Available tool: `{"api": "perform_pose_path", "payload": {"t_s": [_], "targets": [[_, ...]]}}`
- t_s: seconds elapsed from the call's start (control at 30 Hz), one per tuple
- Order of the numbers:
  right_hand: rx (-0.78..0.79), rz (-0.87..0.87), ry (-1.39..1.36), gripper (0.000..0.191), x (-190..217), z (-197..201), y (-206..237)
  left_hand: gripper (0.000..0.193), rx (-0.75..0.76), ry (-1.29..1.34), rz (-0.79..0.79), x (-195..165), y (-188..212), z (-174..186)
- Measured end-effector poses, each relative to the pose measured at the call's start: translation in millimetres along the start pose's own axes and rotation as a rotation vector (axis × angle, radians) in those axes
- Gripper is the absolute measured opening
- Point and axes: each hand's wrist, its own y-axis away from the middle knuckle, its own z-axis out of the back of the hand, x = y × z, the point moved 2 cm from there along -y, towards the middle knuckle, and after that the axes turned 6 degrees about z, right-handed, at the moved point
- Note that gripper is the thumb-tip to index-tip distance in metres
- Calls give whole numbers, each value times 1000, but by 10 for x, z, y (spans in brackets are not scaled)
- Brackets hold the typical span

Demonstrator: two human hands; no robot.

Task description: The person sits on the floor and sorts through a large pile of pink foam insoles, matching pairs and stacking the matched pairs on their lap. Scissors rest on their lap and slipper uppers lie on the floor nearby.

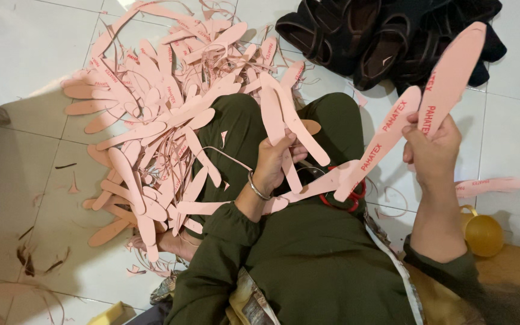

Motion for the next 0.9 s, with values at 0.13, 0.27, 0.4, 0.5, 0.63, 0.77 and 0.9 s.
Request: {"api": "perform_pose_path", "payload": {"t_s": [0.13,0.27,0.4,0.5,0.63,0.77,0.9], "targets": [[-51,-9,22,17,9,102,-28,18,-27,-7,-13,31,-32,44],[-96,-19,98,17,10,210,-54,22,-34,-20,-38,10,-24,24],[-94,-38,99,17,-29,271,-43,43,82,8,-6,-90,43,-69],[-54,-93,93,19,-94,246,-41,54,62,42,-1,-126,120,-173],[41,-194,136,21,-165,101,-16,56,71,-61,-251,-235,259,-310],[201,-281,278,20,-193,-193,32,49,89,86,-364,-306,392,-500],[292,-196,147,23,-111,-420,140,46,-22,140,-353,-275,560,-672]]}}
